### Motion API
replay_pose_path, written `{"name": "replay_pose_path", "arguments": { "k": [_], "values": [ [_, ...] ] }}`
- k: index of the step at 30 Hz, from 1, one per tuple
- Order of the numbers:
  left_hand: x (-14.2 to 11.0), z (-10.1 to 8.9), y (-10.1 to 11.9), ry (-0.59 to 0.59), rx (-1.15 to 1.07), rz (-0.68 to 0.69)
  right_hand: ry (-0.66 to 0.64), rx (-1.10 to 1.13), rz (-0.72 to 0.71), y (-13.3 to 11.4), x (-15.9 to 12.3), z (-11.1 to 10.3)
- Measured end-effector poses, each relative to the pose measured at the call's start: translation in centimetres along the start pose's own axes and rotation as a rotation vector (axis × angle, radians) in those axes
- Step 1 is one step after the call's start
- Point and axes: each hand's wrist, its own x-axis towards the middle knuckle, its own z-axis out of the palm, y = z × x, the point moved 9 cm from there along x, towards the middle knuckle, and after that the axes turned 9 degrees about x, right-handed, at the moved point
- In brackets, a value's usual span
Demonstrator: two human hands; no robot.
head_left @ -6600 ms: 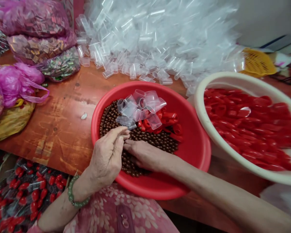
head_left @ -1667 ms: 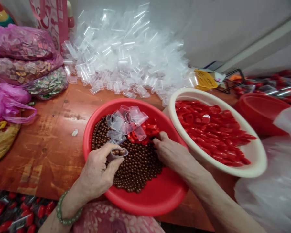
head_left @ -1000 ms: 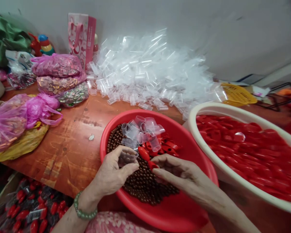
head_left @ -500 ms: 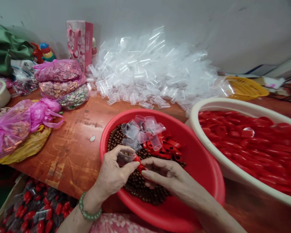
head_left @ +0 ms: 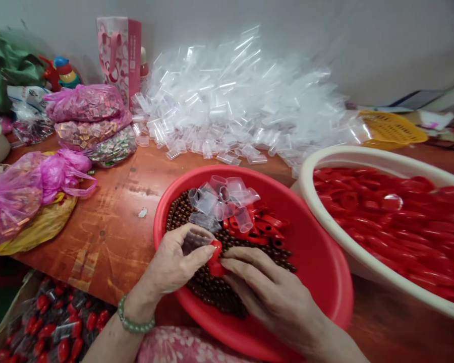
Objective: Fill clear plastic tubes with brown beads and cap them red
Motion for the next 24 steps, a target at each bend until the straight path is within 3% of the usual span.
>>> {"name": "replay_pose_path", "arguments": {
  "k": [3,9,14,19,24],
  "values": [
    [0.0,0.4,-0.1,-0.073,0.001,-0.001,0.041,-0.121,-0.027,-0.3,0.3,-0.3],
    [0.0,0.7,-0.9,-0.105,-0.054,-0.048,0.023,-0.034,-0.023,0.2,0.3,-0.3],
    [0.0,0.9,-1.3,-0.135,-0.144,-0.074,0.006,-0.088,-0.034,-0.1,0.8,-0.1],
    [0.0,0.6,-1.5,-0.105,-0.152,-0.106,0.031,0.024,0.095,0.8,1.0,-0.3],
    [-0.1,0.4,-1.7,-0.063,-0.105,-0.115,-0.100,0.359,0.303,2.5,1.0,0.5]
  ]
}}
